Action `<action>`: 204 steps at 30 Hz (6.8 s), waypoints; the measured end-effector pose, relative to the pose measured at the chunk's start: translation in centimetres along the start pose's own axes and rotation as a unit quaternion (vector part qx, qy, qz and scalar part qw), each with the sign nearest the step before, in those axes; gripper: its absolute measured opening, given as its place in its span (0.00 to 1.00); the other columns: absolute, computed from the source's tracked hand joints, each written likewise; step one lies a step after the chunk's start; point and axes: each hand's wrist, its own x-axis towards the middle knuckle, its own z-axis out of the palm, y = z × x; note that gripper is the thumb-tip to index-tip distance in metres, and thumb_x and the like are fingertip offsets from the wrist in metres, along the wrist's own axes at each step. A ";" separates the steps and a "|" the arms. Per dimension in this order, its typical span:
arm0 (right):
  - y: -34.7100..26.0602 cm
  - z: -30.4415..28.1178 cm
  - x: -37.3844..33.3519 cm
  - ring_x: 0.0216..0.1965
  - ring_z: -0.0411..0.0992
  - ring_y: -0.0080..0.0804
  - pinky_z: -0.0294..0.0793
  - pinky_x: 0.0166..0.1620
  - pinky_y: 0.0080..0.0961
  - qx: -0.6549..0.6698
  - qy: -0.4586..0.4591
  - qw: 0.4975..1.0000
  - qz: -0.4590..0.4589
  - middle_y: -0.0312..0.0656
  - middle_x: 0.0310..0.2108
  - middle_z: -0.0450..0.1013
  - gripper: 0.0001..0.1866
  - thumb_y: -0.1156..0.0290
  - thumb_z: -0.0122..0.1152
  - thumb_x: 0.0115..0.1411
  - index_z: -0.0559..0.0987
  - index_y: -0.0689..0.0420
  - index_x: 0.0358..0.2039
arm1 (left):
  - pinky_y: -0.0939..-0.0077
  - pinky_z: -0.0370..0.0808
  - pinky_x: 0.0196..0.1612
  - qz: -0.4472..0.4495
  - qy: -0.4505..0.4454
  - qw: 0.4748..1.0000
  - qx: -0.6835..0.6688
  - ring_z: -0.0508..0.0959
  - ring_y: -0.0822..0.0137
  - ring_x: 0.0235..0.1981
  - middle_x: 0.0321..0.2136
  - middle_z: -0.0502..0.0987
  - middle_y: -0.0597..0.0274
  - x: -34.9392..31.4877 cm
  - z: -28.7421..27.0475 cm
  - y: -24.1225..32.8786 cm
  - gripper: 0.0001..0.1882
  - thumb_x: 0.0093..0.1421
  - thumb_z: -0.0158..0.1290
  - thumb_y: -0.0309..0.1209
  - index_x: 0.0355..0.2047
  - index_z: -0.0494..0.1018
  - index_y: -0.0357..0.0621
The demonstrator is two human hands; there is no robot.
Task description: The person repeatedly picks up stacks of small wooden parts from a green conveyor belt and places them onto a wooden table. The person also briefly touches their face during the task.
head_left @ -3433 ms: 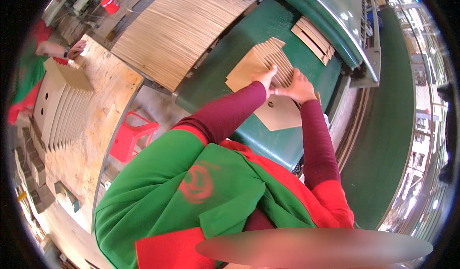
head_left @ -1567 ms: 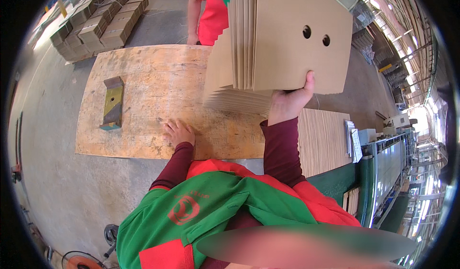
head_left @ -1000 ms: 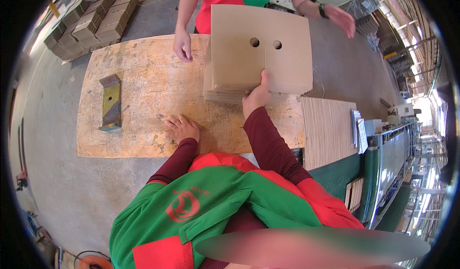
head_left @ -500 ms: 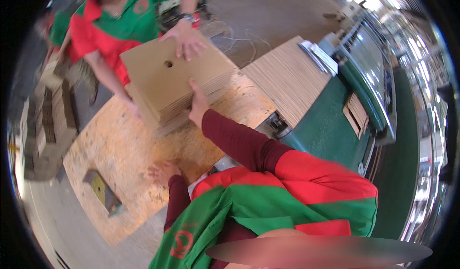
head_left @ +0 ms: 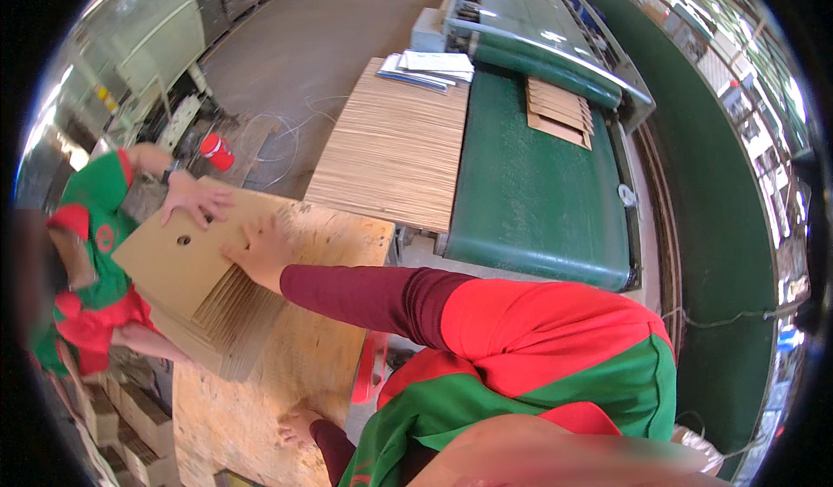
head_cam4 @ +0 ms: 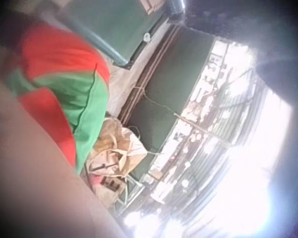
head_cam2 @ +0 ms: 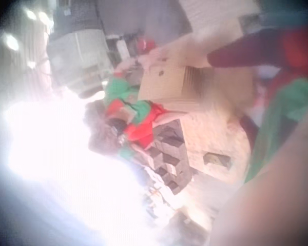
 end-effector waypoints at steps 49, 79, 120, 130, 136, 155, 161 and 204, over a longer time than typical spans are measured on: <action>68.5 -72.4 20.1 0.45 0.73 0.51 0.71 0.48 0.41 -0.330 0.128 0.878 0.321 0.54 0.45 0.74 0.41 0.38 0.38 0.60 0.53 0.55 0.65 | 0.33 0.37 0.61 0.487 -0.234 0.841 0.033 0.25 0.22 0.61 0.63 0.21 0.29 -49.6 -11.5 48.6 0.70 0.42 0.62 0.60 0.65 0.21 0.49; 70.6 -79.3 28.8 0.45 0.74 0.48 0.72 0.46 0.42 -0.427 0.144 0.843 0.294 0.52 0.42 0.76 0.32 0.39 0.36 0.62 0.69 0.55 0.48 | 0.25 0.38 0.57 0.463 -0.226 0.857 0.017 0.24 0.30 0.64 0.64 0.18 0.39 -49.3 -10.3 47.8 0.71 0.39 0.65 0.58 0.66 0.22 0.55; 77.1 -85.5 35.4 0.66 0.50 0.46 0.47 0.66 0.42 -0.501 0.031 0.823 0.265 0.48 0.64 0.54 0.44 0.31 0.26 0.58 0.57 0.52 0.65 | 0.26 0.39 0.57 0.445 -0.268 0.851 0.078 0.24 0.33 0.65 0.64 0.19 0.35 -51.4 -13.5 47.9 0.74 0.37 0.65 0.58 0.65 0.19 0.50; 78.1 -84.6 35.4 0.69 0.42 0.40 0.33 0.66 0.51 -0.446 0.100 0.828 0.325 0.42 0.68 0.47 0.45 0.27 0.23 0.55 0.53 0.41 0.66 | 0.28 0.41 0.57 0.457 -0.245 0.852 0.072 0.25 0.32 0.65 0.64 0.20 0.37 -51.1 -13.1 47.4 0.73 0.37 0.65 0.58 0.65 0.21 0.50; 75.2 -83.4 33.9 0.68 0.44 0.39 0.34 0.64 0.60 -0.407 0.132 0.855 0.292 0.41 0.68 0.48 0.45 0.26 0.34 0.53 0.57 0.42 0.65 | 0.25 0.38 0.56 0.452 -0.267 0.849 0.055 0.23 0.33 0.65 0.65 0.19 0.38 -51.7 -13.8 47.7 0.73 0.37 0.64 0.60 0.65 0.21 0.51; 58.7 -58.1 8.7 0.67 0.48 0.38 0.36 0.60 0.69 -0.377 0.214 0.826 0.360 0.39 0.65 0.53 0.43 0.30 0.35 0.55 0.62 0.47 0.62 | 0.59 0.72 0.46 0.037 -0.889 0.425 -0.168 0.71 0.60 0.51 0.47 0.73 0.59 -54.2 -0.5 21.6 0.22 0.59 0.55 0.40 0.49 0.67 0.44; 53.5 -50.7 0.3 0.68 0.44 0.41 0.36 0.61 0.68 -0.341 0.178 0.834 0.395 0.43 0.67 0.48 0.44 0.32 0.36 0.56 0.57 0.50 0.64 | 0.54 0.75 0.46 0.096 -0.905 0.337 -0.239 0.75 0.57 0.48 0.47 0.74 0.59 -47.1 -3.4 17.2 0.24 0.58 0.55 0.31 0.54 0.63 0.45; 41.5 -62.4 -3.5 0.39 0.75 0.52 0.75 0.42 0.38 -0.384 0.029 0.914 0.127 0.56 0.36 0.75 0.47 0.66 0.72 0.24 0.67 0.63 0.51 | 0.42 0.61 0.56 0.204 -0.859 0.366 -0.293 0.65 0.48 0.56 0.62 0.57 0.50 -69.2 -15.0 32.3 0.37 0.61 0.43 0.57 0.62 0.55 0.48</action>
